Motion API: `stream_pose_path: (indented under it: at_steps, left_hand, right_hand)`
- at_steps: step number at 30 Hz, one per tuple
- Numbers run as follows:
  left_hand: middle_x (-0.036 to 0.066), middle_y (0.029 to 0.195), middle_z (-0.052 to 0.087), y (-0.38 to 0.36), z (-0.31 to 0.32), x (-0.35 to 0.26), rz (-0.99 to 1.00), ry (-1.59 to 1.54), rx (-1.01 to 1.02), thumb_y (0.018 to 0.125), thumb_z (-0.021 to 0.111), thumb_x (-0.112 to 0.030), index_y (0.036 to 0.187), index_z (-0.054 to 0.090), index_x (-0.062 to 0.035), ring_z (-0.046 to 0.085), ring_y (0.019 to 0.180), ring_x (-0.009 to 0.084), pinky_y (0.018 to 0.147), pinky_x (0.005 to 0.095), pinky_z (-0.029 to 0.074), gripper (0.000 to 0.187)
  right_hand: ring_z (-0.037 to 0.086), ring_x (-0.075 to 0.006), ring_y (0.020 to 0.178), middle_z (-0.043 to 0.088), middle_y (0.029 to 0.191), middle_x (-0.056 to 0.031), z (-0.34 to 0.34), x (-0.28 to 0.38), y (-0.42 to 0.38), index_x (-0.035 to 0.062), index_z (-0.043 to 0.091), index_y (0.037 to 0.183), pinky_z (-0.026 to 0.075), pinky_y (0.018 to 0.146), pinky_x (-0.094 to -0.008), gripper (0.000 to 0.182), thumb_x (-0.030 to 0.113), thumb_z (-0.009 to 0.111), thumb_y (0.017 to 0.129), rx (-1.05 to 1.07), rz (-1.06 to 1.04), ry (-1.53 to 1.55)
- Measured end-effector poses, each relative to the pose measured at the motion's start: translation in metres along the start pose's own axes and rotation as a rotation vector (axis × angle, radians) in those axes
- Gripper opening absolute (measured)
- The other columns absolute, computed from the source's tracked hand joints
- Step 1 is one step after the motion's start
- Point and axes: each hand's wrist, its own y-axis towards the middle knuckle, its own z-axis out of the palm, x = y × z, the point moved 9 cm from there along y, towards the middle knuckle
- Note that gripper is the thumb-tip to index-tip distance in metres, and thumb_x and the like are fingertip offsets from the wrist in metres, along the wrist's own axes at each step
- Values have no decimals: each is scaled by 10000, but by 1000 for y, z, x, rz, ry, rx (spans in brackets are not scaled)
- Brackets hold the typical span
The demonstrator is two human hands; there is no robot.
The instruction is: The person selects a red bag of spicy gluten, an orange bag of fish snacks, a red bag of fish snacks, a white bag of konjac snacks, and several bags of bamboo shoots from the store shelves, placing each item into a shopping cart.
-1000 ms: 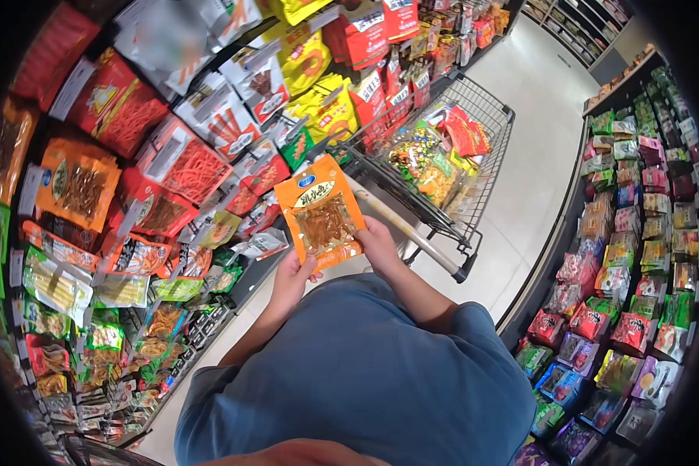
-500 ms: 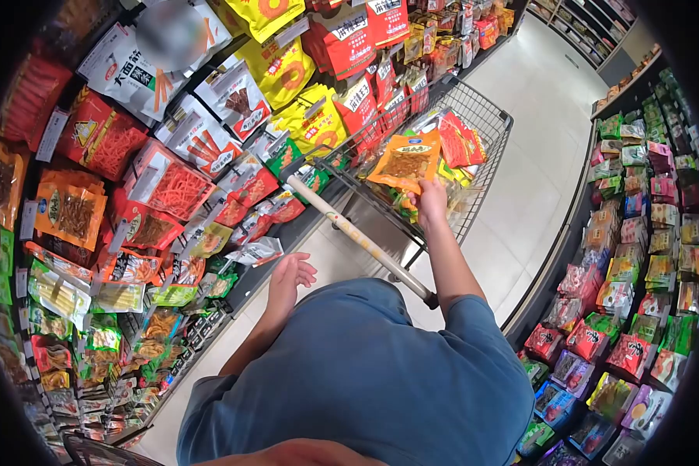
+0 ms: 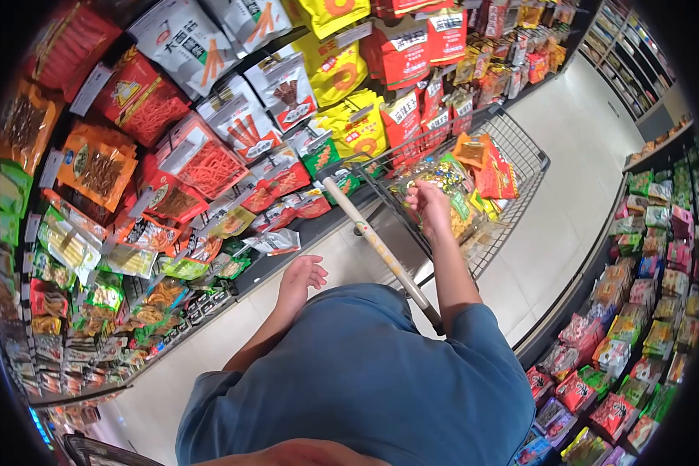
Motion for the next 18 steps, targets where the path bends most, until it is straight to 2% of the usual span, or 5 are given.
stream_pose_path:
  at_steps: [1,4,10,14,18]
  left_hand:
    - [53,851,621,-1,-2,0,-5,-12,-11,1020,400,-221,1129,558,-19,576,702,97,630,227,460,279]
    - [44,848,621,-4,-10,-3,19,-16,-26,1007,434,-193,1127,566,-24,575,700,90,626,221,460,245]
    - [50,859,624,-17,-47,8,50,-36,-105,1000,443,-165,1124,563,-3,584,712,99,636,229,457,237]
    - [49,866,635,-20,-103,22,53,-29,-233,990,469,-183,1124,572,-10,597,704,100,620,230,467,242]
    - [54,894,647,-7,-198,35,73,-38,-419,971,504,-199,1126,575,-13,610,716,114,626,240,479,252]
  right_hand:
    - [600,-117,658,658,869,-69,21,2,-16,31,571,1111,470,602,-238,218,177,488,973,-36,2,5]
    - [587,-101,651,655,852,-59,80,-3,-43,23,592,1080,456,599,-226,202,156,485,973,139,-81,-106]
    - [588,-89,670,651,810,-46,182,-51,-92,17,619,1029,459,647,-220,173,116,491,966,481,-7,-265]
    - [606,-95,698,662,836,-54,230,-103,-111,11,620,1035,457,650,-220,182,122,494,966,644,101,-316]
    - [619,-91,728,669,854,-57,275,-160,-118,9,622,1038,455,654,-221,189,139,508,963,759,172,-430]
